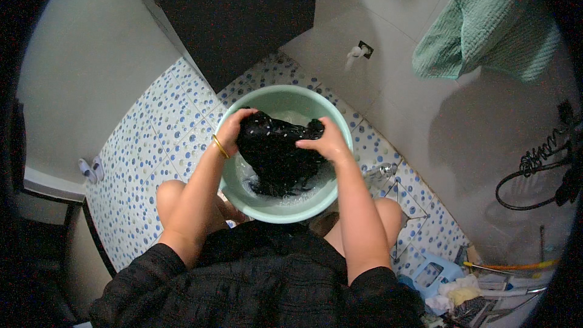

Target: The person sits on the bathroom floor and hand-washes a black garment in a light green basin filled with water. They repeatedly submerge, agitate, and wring the fabric, occasionally lifting it to inspect or drain excess water.

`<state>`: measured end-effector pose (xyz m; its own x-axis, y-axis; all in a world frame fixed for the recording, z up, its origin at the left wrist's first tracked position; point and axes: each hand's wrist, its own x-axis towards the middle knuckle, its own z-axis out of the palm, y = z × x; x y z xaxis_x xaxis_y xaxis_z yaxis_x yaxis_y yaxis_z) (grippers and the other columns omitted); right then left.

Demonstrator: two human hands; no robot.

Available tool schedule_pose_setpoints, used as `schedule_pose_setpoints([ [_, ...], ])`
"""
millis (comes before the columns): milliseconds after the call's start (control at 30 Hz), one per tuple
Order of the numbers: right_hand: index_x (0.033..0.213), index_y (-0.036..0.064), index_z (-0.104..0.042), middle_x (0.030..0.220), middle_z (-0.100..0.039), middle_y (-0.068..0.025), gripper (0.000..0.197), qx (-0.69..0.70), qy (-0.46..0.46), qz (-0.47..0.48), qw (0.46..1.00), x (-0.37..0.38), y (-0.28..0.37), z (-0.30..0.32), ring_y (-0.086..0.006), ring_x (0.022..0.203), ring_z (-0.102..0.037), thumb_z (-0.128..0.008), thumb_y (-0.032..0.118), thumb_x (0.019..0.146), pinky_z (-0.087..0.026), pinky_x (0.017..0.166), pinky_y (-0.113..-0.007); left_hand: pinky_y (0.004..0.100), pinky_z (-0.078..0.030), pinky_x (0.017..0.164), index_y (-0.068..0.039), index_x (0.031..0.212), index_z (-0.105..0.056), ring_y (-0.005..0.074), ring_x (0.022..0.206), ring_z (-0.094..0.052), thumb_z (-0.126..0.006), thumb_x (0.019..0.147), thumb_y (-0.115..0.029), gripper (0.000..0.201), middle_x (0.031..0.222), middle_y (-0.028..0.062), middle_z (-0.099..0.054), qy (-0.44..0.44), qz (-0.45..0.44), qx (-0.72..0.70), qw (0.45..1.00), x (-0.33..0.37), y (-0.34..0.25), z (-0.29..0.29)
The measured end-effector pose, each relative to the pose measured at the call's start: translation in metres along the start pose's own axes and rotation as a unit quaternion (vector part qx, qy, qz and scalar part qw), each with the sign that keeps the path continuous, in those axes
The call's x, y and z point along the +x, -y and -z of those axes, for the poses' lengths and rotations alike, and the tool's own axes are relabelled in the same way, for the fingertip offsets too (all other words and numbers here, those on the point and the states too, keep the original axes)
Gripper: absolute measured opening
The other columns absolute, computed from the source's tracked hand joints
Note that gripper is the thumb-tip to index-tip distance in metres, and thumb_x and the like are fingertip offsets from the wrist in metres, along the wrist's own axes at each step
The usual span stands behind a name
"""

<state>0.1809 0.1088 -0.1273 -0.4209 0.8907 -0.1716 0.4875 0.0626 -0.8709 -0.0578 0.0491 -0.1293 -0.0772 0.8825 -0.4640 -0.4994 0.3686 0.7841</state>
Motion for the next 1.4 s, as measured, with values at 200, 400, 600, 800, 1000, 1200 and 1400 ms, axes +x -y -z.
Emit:
schedule_pose_setpoints([
  [200, 0.113, 0.0037, -0.043, 0.099, -0.054, -0.012, 0.058, 0.249, -0.08, 0.025, 0.965, -0.024, 0.001, 0.048, -0.0194, 0.09, -0.053, -0.07, -0.001, 0.062, -0.045, 0.075, -0.029, 0.0323, -0.045, 0.077, -0.009, 0.125, -0.033, 0.0219, 0.09, -0.054, -0.069, 0.068, -0.036, 0.073, 0.102, 0.0147, -0.052, -0.081, -0.121, 0.332, 0.932, -0.023, -0.01, 0.014],
  [400, 0.114, 0.0012, -0.044, 0.099, -0.052, -0.0086, 0.047, 0.452, -0.135, 0.027, 0.881, -0.028, -0.008, 0.069, -0.0175, 0.086, -0.053, -0.058, -0.005, 0.07, -0.047, 0.073, -0.028, 0.0377, -0.038, 0.091, -0.021, 0.128, -0.032, 0.0371, 0.105, -0.043, -0.081, 0.048, -0.027, 0.093, 0.116, 0.0236, -0.037, -0.006, -0.255, 0.614, 0.747, -0.035, -0.012, 0.033],
  [600, 0.101, 0.0076, -0.062, 0.112, -0.048, -0.0096, 0.034, 0.312, -0.084, 0.134, 0.937, -0.019, -0.012, 0.044, -0.0173, 0.101, -0.047, -0.056, -0.004, 0.07, -0.039, 0.084, -0.027, 0.0325, -0.043, 0.085, -0.01, 0.098, -0.062, 0.0308, 0.094, -0.051, -0.077, 0.052, -0.017, 0.049, 0.101, 0.0171, -0.05, 0.037, -0.132, 0.818, 0.558, -0.027, 0.007, 0.036],
  [800, 0.101, 0.0098, -0.062, 0.13, -0.028, -0.0172, 0.056, -0.293, -0.045, 0.123, 0.947, -0.036, 0.022, 0.009, -0.0335, 0.112, -0.038, -0.077, 0.036, 0.054, -0.039, 0.089, -0.041, 0.0345, -0.046, 0.065, 0.004, 0.072, -0.062, 0.0311, 0.068, -0.055, -0.071, 0.063, -0.029, 0.035, 0.069, 0.0165, -0.054, -0.064, -0.263, 0.656, 0.704, -0.049, -0.012, 0.014],
  [1000, 0.076, -0.0006, -0.063, 0.133, -0.029, -0.0134, 0.018, -0.535, -0.013, 0.012, 0.845, -0.017, -0.018, -0.032, -0.0329, 0.119, -0.03, -0.066, 0.015, 0.068, -0.027, 0.095, -0.048, 0.029, -0.038, 0.059, 0.005, 0.065, -0.054, 0.0214, 0.061, -0.045, -0.065, 0.073, -0.026, 0.033, 0.066, 0.0113, -0.049, -0.019, -0.369, 0.442, 0.818, -0.062, -0.042, -0.008],
  [1200, 0.084, 0.0021, -0.057, 0.096, -0.054, -0.0109, 0.017, 0.027, -0.125, 0.099, 0.987, 0.005, -0.032, -0.013, -0.0209, 0.095, -0.047, -0.044, 0.013, 0.08, -0.038, 0.082, -0.031, 0.0295, -0.038, 0.061, 0.004, 0.073, -0.054, 0.0211, 0.067, -0.044, -0.077, 0.056, -0.026, 0.042, 0.073, 0.0098, -0.05, 0.033, -0.475, 0.608, 0.636, -0.05, -0.032, 0.022],
  [1400, 0.091, -0.0014, -0.051, 0.081, -0.055, -0.0081, 0.022, 0.489, -0.119, -0.052, 0.863, 0.009, -0.013, -0.004, -0.0171, 0.07, -0.055, -0.04, 0.016, 0.087, -0.046, 0.066, -0.028, 0.0257, -0.045, 0.061, -0.003, 0.08, -0.052, 0.0145, 0.063, -0.054, -0.067, 0.071, -0.018, 0.024, 0.073, 0.007, -0.054, 0.001, -0.136, 0.452, 0.882, -0.034, -0.014, 0.033],
])
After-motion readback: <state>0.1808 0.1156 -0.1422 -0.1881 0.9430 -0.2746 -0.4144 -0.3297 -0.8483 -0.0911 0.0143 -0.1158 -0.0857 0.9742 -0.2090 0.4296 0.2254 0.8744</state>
